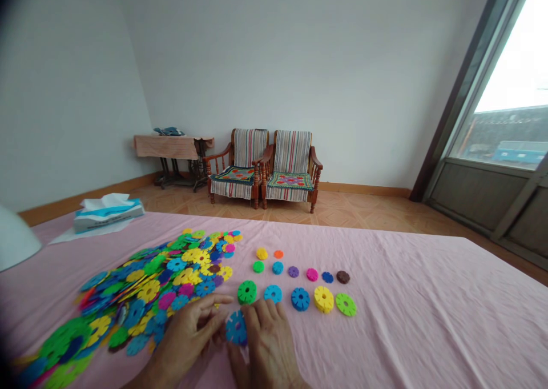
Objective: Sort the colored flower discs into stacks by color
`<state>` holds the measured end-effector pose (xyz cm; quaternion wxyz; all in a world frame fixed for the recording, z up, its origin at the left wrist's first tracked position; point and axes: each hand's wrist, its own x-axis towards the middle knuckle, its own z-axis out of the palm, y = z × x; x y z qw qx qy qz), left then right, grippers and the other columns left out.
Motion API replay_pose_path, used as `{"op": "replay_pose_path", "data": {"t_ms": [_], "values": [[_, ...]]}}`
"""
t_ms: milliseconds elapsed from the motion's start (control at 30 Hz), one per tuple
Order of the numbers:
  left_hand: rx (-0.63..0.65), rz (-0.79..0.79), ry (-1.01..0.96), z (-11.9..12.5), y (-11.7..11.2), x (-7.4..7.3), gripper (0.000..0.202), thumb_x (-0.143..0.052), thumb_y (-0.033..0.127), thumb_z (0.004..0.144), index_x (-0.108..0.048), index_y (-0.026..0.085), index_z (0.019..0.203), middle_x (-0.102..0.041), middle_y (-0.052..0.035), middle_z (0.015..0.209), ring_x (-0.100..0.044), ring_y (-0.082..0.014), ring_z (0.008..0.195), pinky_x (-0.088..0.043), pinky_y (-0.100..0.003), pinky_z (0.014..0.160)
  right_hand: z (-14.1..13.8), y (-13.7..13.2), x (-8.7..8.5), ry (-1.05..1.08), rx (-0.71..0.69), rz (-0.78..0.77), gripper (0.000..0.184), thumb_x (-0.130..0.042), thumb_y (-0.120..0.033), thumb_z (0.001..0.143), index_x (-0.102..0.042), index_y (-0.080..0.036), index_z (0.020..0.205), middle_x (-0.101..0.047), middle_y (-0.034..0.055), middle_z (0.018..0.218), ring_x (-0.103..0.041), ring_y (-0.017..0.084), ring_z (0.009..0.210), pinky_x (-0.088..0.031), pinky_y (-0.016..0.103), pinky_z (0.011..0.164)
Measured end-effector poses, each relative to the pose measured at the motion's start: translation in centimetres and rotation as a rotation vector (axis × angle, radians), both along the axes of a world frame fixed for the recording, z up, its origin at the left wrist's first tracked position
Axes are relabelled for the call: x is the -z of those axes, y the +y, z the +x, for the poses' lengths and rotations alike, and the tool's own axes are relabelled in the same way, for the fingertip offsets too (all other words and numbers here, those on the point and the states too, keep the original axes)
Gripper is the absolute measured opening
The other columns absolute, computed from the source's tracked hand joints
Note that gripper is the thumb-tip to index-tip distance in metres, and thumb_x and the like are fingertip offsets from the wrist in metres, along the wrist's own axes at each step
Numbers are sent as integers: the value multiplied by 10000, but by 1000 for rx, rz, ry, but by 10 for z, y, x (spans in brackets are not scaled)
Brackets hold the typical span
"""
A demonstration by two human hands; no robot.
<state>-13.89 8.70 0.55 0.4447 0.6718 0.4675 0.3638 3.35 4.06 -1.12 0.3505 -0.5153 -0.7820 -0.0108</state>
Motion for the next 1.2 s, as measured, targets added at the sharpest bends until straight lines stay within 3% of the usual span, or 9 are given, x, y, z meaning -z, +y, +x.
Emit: {"op": "replay_pose_path", "data": {"t_ms": [200, 400, 533, 700, 1033, 1200], "values": [[-351, 460, 234, -37, 26, -5, 306, -498, 442, 848, -669, 208, 947, -682, 1, 655, -647, -175, 579, -501, -257, 571, 31, 19, -10, -32, 244, -20, 262, -576, -260, 813, -585, -182, 1063, -615, 95, 932, -556, 273, 899, -418, 403, 766], [-454, 698, 327, -60, 47, -3, 257, -484, 384, 860, -662, 211, 927, -727, -42, 888, -684, -205, 799, -526, -297, 753, 49, 36, -14, -120, 287, -79, 223, -609, -297, 786, -641, -189, 978, -629, 88, 895, -559, 270, 893, -366, 390, 784], [-482, 715, 375, -68, 56, 4, 258, -477, 376, 857, -665, 210, 916, -723, -53, 907, -673, -228, 858, -511, -339, 816, 47, 37, -16, -122, 273, -152, 179, -625, -275, 767, -659, -196, 923, -634, 81, 891, -560, 258, 868, -339, 376, 773], [-518, 646, 357, -74, 62, 11, 272, -472, 397, 858, -663, 210, 910, -735, -43, 887, -684, -224, 844, -518, -326, 786, 46, 37, -18, -116, 267, -201, 111, -630, -266, 775, -674, -202, 856, -639, 75, 872, -566, 259, 861, -327, 375, 763], [-547, 625, 332, -74, 62, 9, 284, -483, 421, 840, -672, 211, 869, -748, -32, 856, -698, -219, 812, -525, -303, 758, 47, 36, -12, -104, 226, -151, 298, -623, -249, 778, -659, -210, 1071, -667, 107, 1023, -574, 299, 980, -339, 445, 878], [-546, 631, 333, -75, 64, 13, 284, -473, 417, 848, -675, 218, 866, -750, -25, 851, -697, -215, 804, -525, -299, 748, 46, 36, -9, -109, 232, -257, 406, -606, -257, 778, -614, -180, 1176, -652, 107, 1117, -540, 304, 1075, -280, 463, 973]]}}
